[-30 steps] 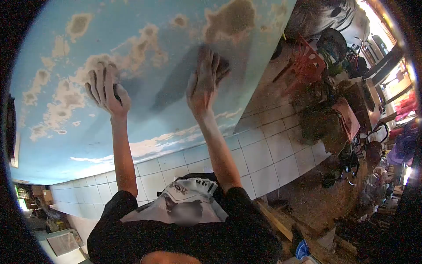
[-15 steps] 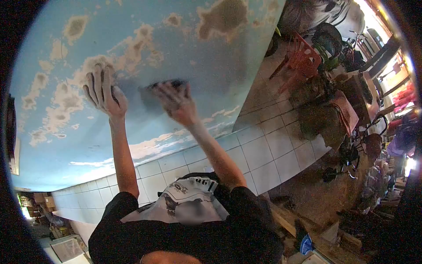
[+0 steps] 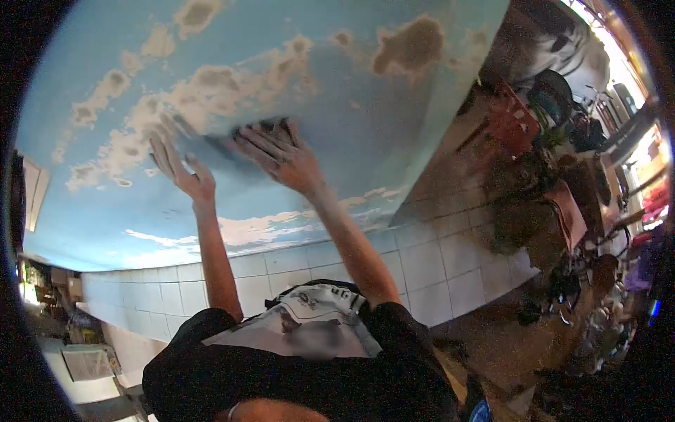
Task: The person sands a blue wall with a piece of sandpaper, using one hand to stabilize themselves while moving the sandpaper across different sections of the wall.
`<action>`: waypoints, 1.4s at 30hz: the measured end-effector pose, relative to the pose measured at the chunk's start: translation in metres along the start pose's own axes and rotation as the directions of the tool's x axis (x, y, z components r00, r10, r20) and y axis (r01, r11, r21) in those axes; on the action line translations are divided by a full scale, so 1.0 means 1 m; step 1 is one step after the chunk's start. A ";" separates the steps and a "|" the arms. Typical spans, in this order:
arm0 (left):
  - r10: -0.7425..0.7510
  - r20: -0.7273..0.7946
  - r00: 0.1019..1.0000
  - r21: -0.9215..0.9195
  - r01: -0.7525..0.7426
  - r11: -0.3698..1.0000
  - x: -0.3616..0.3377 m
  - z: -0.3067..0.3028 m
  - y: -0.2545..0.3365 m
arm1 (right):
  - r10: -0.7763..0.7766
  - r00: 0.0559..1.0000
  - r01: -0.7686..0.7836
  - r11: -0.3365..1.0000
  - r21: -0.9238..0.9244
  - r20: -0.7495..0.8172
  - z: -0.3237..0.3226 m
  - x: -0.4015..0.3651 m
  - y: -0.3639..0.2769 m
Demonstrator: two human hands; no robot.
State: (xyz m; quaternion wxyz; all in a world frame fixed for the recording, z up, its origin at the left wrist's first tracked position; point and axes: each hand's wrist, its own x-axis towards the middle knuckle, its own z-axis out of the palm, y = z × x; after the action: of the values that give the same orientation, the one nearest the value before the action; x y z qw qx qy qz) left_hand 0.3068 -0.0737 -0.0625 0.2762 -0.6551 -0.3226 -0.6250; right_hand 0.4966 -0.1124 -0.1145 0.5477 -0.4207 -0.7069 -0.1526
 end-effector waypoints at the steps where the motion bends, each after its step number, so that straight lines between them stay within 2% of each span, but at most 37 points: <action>1: 0.011 -0.010 1.000 0.030 -0.011 0.999 0.001 -0.004 -0.006 | -0.126 0.991 0.127 0.992 -0.018 0.032 -0.002 -0.005 0.017; 2: 0.023 -0.013 1.000 0.049 -0.023 0.999 -0.001 -0.006 -0.011 | -0.248 0.966 0.250 0.967 -0.037 0.069 -0.005 -0.017 0.034; 3: 0.020 0.051 0.999 0.100 -0.025 0.995 -0.008 -0.006 -0.014 | -0.023 0.999 0.024 0.998 0.061 -0.024 -0.014 -0.033 0.059; 4: 0.010 0.109 0.994 0.147 -0.026 0.989 -0.014 -0.003 -0.018 | 0.204 0.972 -0.178 0.963 0.202 -0.116 -0.022 -0.049 0.083; 5: 0.054 0.117 0.992 0.163 -0.072 0.984 -0.019 -0.003 -0.022 | 0.273 0.895 -0.248 0.962 0.116 -0.352 -0.033 -0.041 0.085; 6: 0.051 0.116 0.992 0.169 -0.071 0.983 -0.023 -0.002 -0.025 | 0.325 0.758 -0.347 0.935 0.072 -0.565 -0.043 -0.034 0.089; 7: 0.058 0.092 0.994 0.190 -0.074 0.979 -0.026 0.001 -0.027 | 0.477 0.531 -0.518 0.837 0.176 -0.701 -0.056 -0.013 0.074; 8: 0.067 0.066 0.996 0.211 -0.079 0.974 -0.026 0.003 -0.029 | 0.479 0.533 -0.517 0.837 0.180 -0.697 -0.046 -0.017 0.074; 10: 0.053 0.056 0.997 0.202 -0.064 0.977 -0.023 0.007 -0.033 | 0.261 0.715 -0.385 0.921 -0.054 -0.649 -0.017 -0.026 0.072; 12: 0.039 0.057 0.998 0.199 -0.049 0.979 -0.021 0.009 -0.037 | 0.375 0.774 -0.309 0.927 0.213 -0.510 0.005 0.000 0.015; 13: 0.030 0.035 0.999 0.198 -0.036 0.980 -0.021 0.012 -0.037 | 0.268 0.901 -0.265 0.963 0.058 -0.342 0.018 -0.005 -0.008; 14: 0.022 0.011 1.000 0.196 -0.024 0.980 -0.021 0.014 -0.036 | 0.169 0.975 -0.182 0.980 -0.085 -0.141 0.025 -0.009 -0.022; 15: 0.023 0.017 1.000 0.202 -0.026 0.979 -0.021 0.015 -0.036 | 0.173 0.975 -0.185 0.980 -0.077 -0.139 0.029 -0.011 -0.022; 16: 0.010 0.020 1.000 0.197 -0.014 0.980 -0.020 0.014 -0.036 | -0.018 1.000 0.014 0.989 -0.149 -0.025 0.033 -0.012 -0.024; 17: -0.003 0.022 1.000 0.192 -0.001 0.981 -0.021 0.012 -0.035 | -0.202 0.974 0.219 0.956 -0.195 0.100 0.037 -0.014 -0.025; 18: -0.001 0.026 1.000 0.198 -0.004 0.980 -0.022 0.012 -0.035 | -0.201 0.975 0.217 0.958 -0.188 0.099 0.032 -0.018 -0.022; 19: 0.018 0.013 1.000 0.193 -0.020 0.981 -0.023 0.014 -0.037 | 0.008 1.000 -0.004 0.990 -0.138 0.026 0.020 -0.020 -0.016; 20: 0.037 -0.001 0.999 0.191 -0.036 0.981 -0.021 0.014 -0.037 | 0.219 0.975 -0.221 0.973 -0.071 -0.031 0.015 -0.016 -0.015; 21: 0.058 0.036 0.998 0.207 -0.064 0.976 -0.021 0.013 -0.037 | 0.218 0.976 -0.219 0.974 -0.063 -0.024 0.019 -0.012 -0.019; 23: 0.042 0.049 0.998 0.204 -0.052 0.978 -0.021 0.011 -0.036 | 0.260 0.918 -0.288 0.956 -0.053 -0.299 0.030 -0.004 -0.033; 24: 0.035 0.058 0.998 0.194 -0.046 0.980 -0.021 0.011 -0.035 | 0.265 0.918 -0.291 0.955 -0.050 -0.294 0.034 -0.003 -0.040; 25: 0.035 0.065 0.997 0.196 -0.047 0.980 -0.021 0.011 -0.034 | 0.147 0.988 -0.152 0.981 -0.118 -0.052 0.038 -0.002 -0.047; 26: 0.005 0.060 0.998 0.171 -0.015 0.985 -0.022 0.011 -0.035 | 0.030 0.979 0.000 0.989 -0.148 0.200 0.040 -0.004 -0.053; 28: -0.026 0.052 0.998 0.147 0.018 0.989 -0.020 0.005 -0.034 | -0.010 0.987 0.028 0.993 -0.113 0.162 0.031 -0.008 -0.040; 30: -0.005 0.148 0.989 0.230 -0.030 0.973 -0.015 -0.006 -0.033 | 0.194 0.981 -0.186 0.945 -0.268 0.007 0.013 -0.022 -0.024; 31: -0.008 0.144 0.990 0.233 -0.026 0.972 -0.014 -0.009 -0.034 | 0.289 0.933 -0.337 0.910 -0.241 -0.212 0.002 -0.019 -0.015; 32: -0.001 0.105 0.994 0.180 -0.018 0.983 -0.012 -0.010 -0.035 | 0.368 0.830 -0.473 0.863 -0.178 -0.418 -0.011 -0.015 -0.004; 34: -0.001 0.074 0.997 0.128 -0.008 0.992 -0.013 -0.013 -0.041 | 0.548 0.702 -0.561 0.819 0.122 -0.454 -0.034 -0.021 0.025; 35: -0.017 0.096 0.995 0.131 0.004 0.991 -0.014 -0.012 -0.044 | 0.548 0.703 -0.563 0.818 0.117 -0.453 -0.026 -0.023 0.029; 37: -0.032 0.110 0.993 0.117 0.019 0.993 -0.017 -0.004 -0.047 | 0.400 0.738 -0.466 0.884 0.018 -0.544 -0.003 -0.022 0.033; 38: -0.018 0.053 0.998 0.157 0.010 0.988 -0.019 0.002 -0.047 | 0.377 0.724 -0.290 0.926 0.242 -0.577 0.018 -0.018 0.016; 40: 0.003 -0.008 1.000 0.174 -0.002 0.985 -0.017 0.010 -0.047 | 0.257 0.870 -0.187 0.962 0.199 -0.421 0.037 -0.007 -0.024; 41: 0.008 -0.005 1.000 0.180 -0.006 0.984 -0.017 0.008 -0.046 | 0.208 0.963 -0.223 0.973 -0.068 -0.171 0.027 -0.007 -0.040; 42: 0.014 -0.002 1.000 0.187 -0.013 0.982 -0.016 0.006 -0.045 | 0.209 0.960 -0.228 0.970 -0.087 -0.186 0.023 -0.012 -0.036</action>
State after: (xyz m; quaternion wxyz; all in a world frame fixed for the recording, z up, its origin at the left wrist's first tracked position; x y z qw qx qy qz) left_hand 0.2760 -0.0421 -0.0811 0.3411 -0.6275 -0.3749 -0.5911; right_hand 0.4546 -0.1236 -0.1242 0.5979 -0.5099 -0.5960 -0.1652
